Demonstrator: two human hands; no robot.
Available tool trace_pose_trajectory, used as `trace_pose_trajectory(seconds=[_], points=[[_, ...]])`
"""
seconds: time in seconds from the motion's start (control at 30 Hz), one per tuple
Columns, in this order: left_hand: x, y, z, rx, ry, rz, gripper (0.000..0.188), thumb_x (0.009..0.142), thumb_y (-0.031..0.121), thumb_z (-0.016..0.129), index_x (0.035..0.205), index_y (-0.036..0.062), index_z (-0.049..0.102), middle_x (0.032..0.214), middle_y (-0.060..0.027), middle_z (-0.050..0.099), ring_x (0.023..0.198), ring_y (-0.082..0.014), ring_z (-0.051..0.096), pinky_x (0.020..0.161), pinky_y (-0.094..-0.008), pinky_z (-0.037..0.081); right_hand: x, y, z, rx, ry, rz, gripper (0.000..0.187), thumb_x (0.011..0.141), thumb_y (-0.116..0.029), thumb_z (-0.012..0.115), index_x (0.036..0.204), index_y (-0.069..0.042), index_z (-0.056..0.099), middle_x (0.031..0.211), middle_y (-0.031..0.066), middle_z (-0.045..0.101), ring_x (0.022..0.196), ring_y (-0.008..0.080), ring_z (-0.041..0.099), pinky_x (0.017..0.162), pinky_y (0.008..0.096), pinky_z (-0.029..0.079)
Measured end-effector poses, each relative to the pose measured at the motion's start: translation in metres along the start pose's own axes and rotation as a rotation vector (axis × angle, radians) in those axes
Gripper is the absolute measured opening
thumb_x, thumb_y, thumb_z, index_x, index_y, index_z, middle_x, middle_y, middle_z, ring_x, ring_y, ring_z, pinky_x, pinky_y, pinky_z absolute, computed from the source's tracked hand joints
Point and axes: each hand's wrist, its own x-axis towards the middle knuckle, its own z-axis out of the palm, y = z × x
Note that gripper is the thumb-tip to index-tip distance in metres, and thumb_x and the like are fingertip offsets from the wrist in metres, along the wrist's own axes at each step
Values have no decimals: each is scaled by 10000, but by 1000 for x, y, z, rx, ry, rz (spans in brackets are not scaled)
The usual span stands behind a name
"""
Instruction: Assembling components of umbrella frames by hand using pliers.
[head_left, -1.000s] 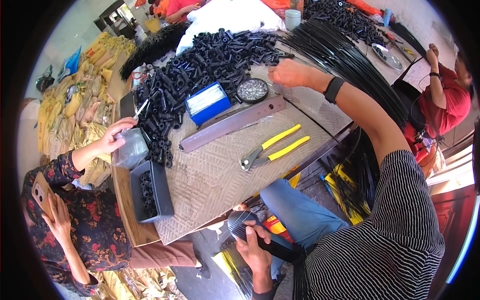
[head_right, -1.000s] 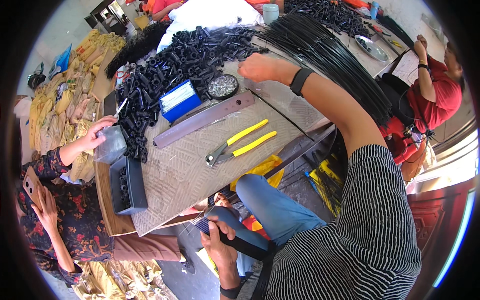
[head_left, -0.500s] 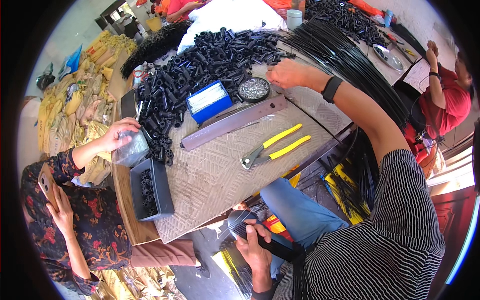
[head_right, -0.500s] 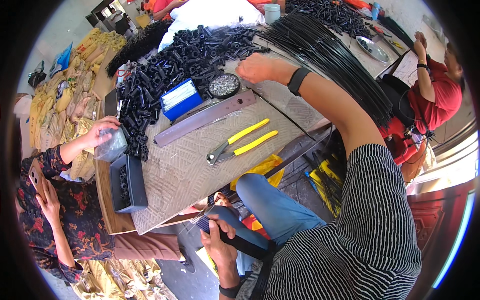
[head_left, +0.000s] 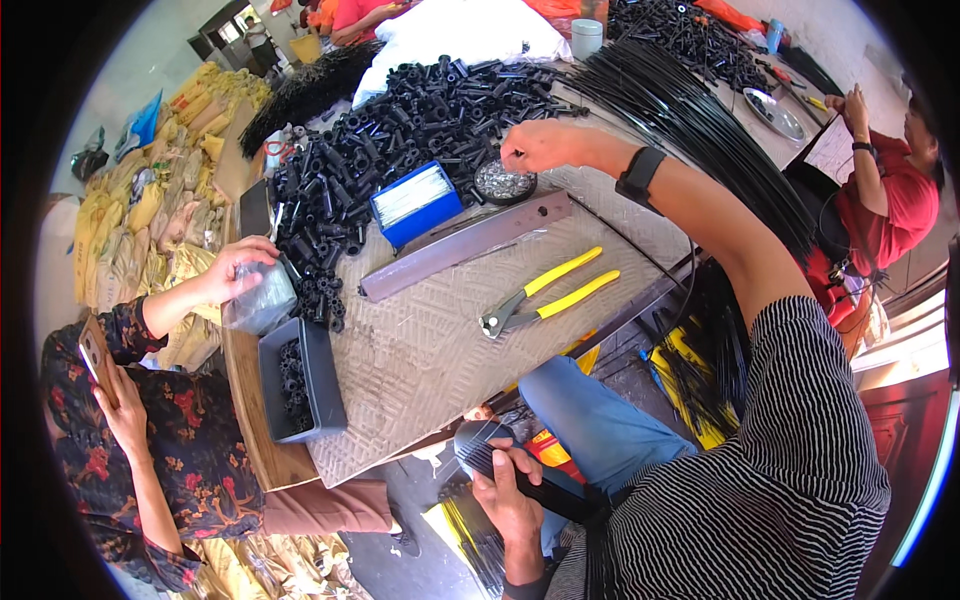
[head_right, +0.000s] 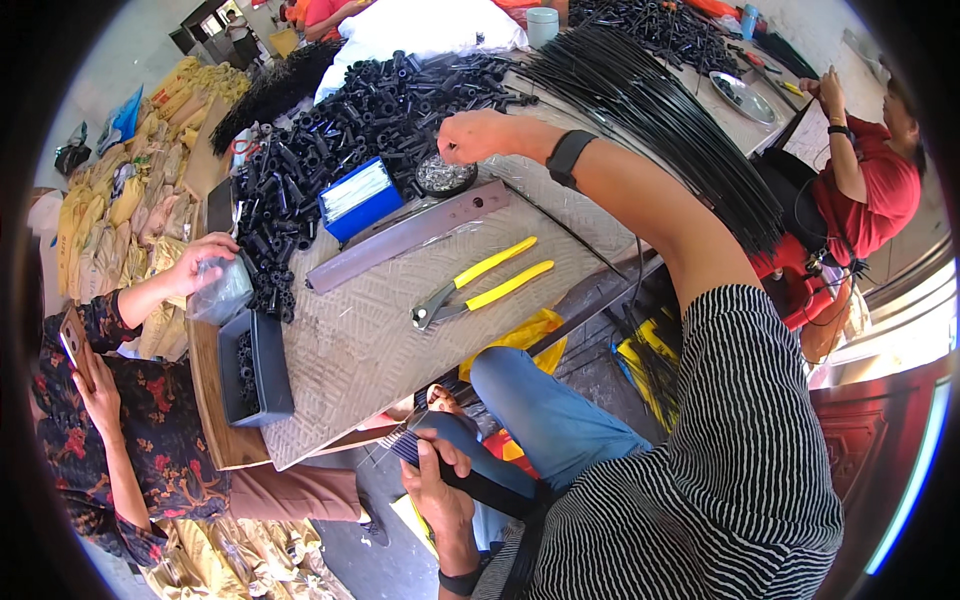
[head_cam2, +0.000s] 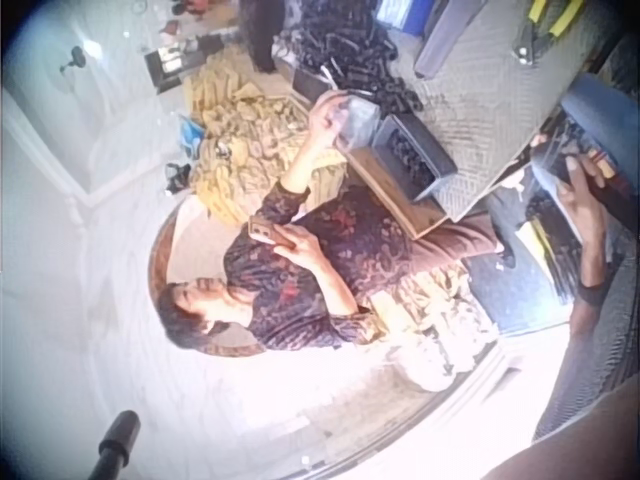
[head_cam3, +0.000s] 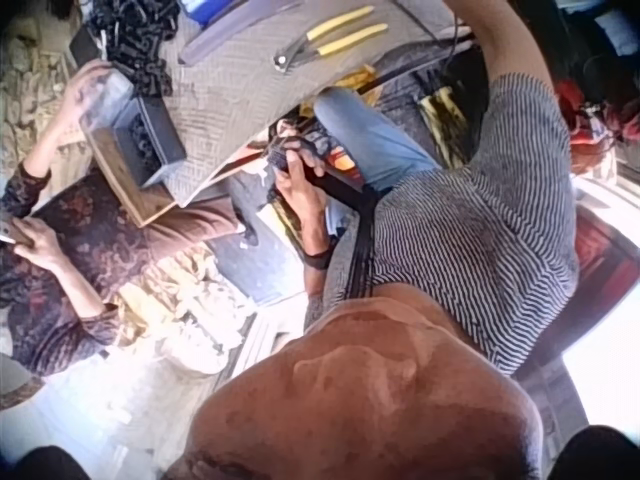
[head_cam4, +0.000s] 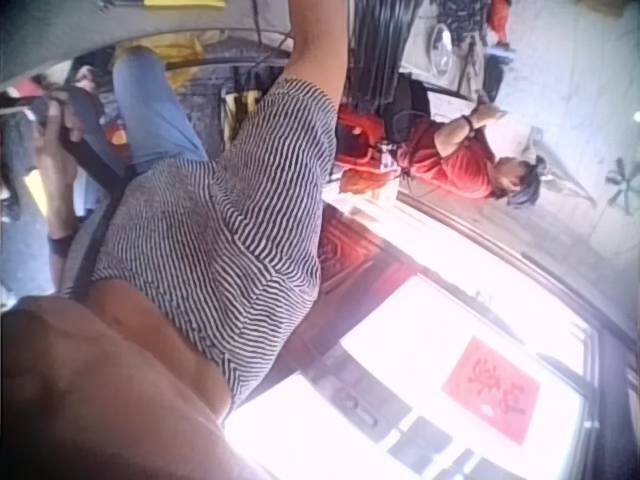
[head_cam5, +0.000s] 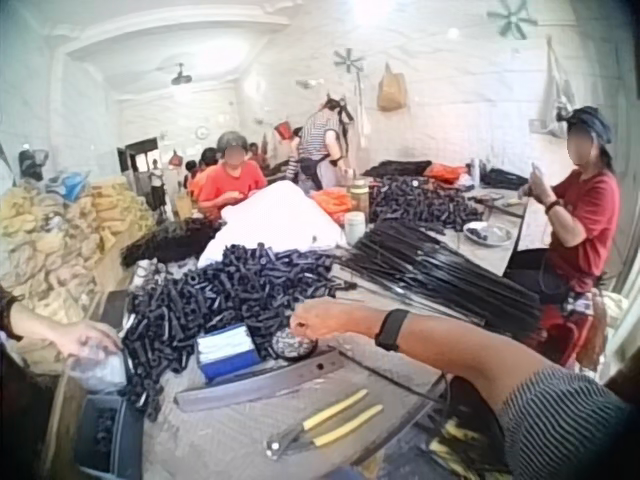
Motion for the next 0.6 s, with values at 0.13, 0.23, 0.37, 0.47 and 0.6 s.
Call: trace_pose_trajectory(seconds=[0.13, 0.23, 0.37, 0.47, 0.6], points=[[-1, 0, -2, -27, -5, -2, 162, 916, 150, 445, 977, 1, 465, 623, -64, 458, 509, -134, 427, 484, -253, 366, -18, 18, -13, -140, 128, 53, 144, 758, -190, 562, 794, -63, 620, 734, 130, 614, 709, 297, 604, 638, 389, 465], [0, -1, -4, -33, -3, -10, 165, 915, 149, 446, 978, -2, 464, 624, -65, 457, 508, -135, 425, 483, -252, 366, -38, 44, -5, -195, 23, 141, 124, 733, -166, 597, 802, -69, 628, 767, 130, 625, 753, 306, 602, 645, 401, 466], [2, -1, -3, -18, -20, -19, 166, 914, 149, 448, 979, -3, 463, 625, -65, 459, 508, -134, 425, 482, -252, 364, -43, 37, 1, -232, 58, 98, 102, 707, -141, 604, 775, -66, 617, 749, 127, 620, 740, 307, 601, 626, 398, 465], [1, -2, -1, -21, -22, -21, 171, 913, 155, 453, 979, -2, 464, 627, -66, 462, 511, -134, 426, 481, -253, 364, -42, 34, 2, -359, 90, 102, 85, 687, -126, 599, 746, -65, 602, 738, 127, 617, 716, 306, 598, 608, 395, 462], [0, -2, -1, -22, -11, -11, 173, 914, 157, 455, 980, -2, 464, 627, -65, 463, 518, -134, 433, 483, -253, 367, -40, 36, 4, -428, 87, 122, 91, 690, -147, 571, 737, -74, 595, 730, 126, 617, 721, 303, 604, 613, 398, 468]])
